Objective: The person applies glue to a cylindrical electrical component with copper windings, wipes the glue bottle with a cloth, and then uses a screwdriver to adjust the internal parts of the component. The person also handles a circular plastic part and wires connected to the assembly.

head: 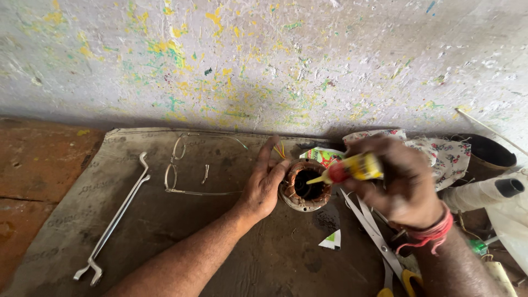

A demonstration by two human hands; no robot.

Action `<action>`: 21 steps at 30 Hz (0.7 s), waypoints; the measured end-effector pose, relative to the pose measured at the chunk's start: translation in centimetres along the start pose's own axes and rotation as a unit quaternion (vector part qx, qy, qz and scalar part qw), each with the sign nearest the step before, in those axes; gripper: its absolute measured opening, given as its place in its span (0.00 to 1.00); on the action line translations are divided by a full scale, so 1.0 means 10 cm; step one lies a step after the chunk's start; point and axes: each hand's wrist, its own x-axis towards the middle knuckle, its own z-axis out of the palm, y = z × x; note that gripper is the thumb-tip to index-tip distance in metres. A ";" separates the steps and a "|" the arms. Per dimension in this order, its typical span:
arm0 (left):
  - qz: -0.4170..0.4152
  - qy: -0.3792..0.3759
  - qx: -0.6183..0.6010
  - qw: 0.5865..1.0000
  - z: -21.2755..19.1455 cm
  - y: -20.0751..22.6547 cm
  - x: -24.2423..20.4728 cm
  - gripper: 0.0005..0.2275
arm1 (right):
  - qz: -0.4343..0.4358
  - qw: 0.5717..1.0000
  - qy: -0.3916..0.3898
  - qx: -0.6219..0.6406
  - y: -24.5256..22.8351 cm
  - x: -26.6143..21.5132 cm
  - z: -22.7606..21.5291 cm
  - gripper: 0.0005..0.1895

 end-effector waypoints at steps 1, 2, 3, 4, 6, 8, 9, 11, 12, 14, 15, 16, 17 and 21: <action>0.022 0.003 0.011 1.000 0.00 0.04 0.00 0.31 | -0.014 0.999 0.028 0.025 0.04 -0.03 -0.04 0.19; 0.037 0.008 0.023 0.999 -0.01 0.09 0.00 0.31 | -0.029 0.997 0.056 0.047 0.09 -0.04 -0.09 0.16; 0.053 0.012 0.036 0.998 -0.02 0.15 -0.02 0.31 | -0.020 0.992 0.087 0.091 0.12 -0.06 -0.13 0.14; 0.069 0.017 0.049 0.996 -0.04 0.22 -0.03 0.31 | -0.015 0.983 0.119 0.136 0.16 -0.07 -0.16 0.12; 0.113 0.001 0.037 0.993 -0.06 0.35 -0.06 0.30 | 0.044 0.944 0.186 0.268 0.21 -0.08 -0.19 0.12; 0.147 -0.012 0.037 0.988 -0.09 0.48 -0.09 0.30 | 0.077 0.935 0.194 0.287 0.24 -0.05 -0.20 0.12; 0.160 -0.018 0.043 0.986 -0.10 0.54 -0.10 0.31 | 0.093 0.930 0.198 0.296 0.25 -0.04 -0.20 0.12; 0.177 -0.027 0.071 0.981 -0.12 0.63 -0.12 0.31 | 0.144 0.919 0.216 0.296 0.26 0.00 -0.19 0.20; 0.181 -0.029 0.093 0.979 -0.13 0.66 -0.14 0.32 | 0.170 0.913 0.225 0.295 0.26 0.02 -0.19 0.25; 0.197 -0.031 0.133 0.971 -0.14 0.70 -0.16 0.33 | 0.202 0.907 0.239 0.281 0.28 0.06 -0.16 0.22; 0.208 -0.030 0.152 0.966 -0.15 0.70 -0.17 0.33 | 0.219 0.903 0.247 0.274 0.29 0.08 -0.15 0.21; 0.220 -0.031 0.170 0.960 -0.14 0.71 -0.17 0.33 | 0.219 0.910 0.246 0.251 0.29 0.10 -0.15 0.21; 0.213 -0.033 0.171 0.961 -0.14 0.70 -0.16 0.34 | 0.219 0.916 0.246 0.227 0.30 0.12 -0.15 0.22; 0.171 -0.025 0.205 0.963 -0.13 0.68 -0.11 0.36 | 0.271 0.941 0.203 0.017 0.31 0.12 -0.16 0.28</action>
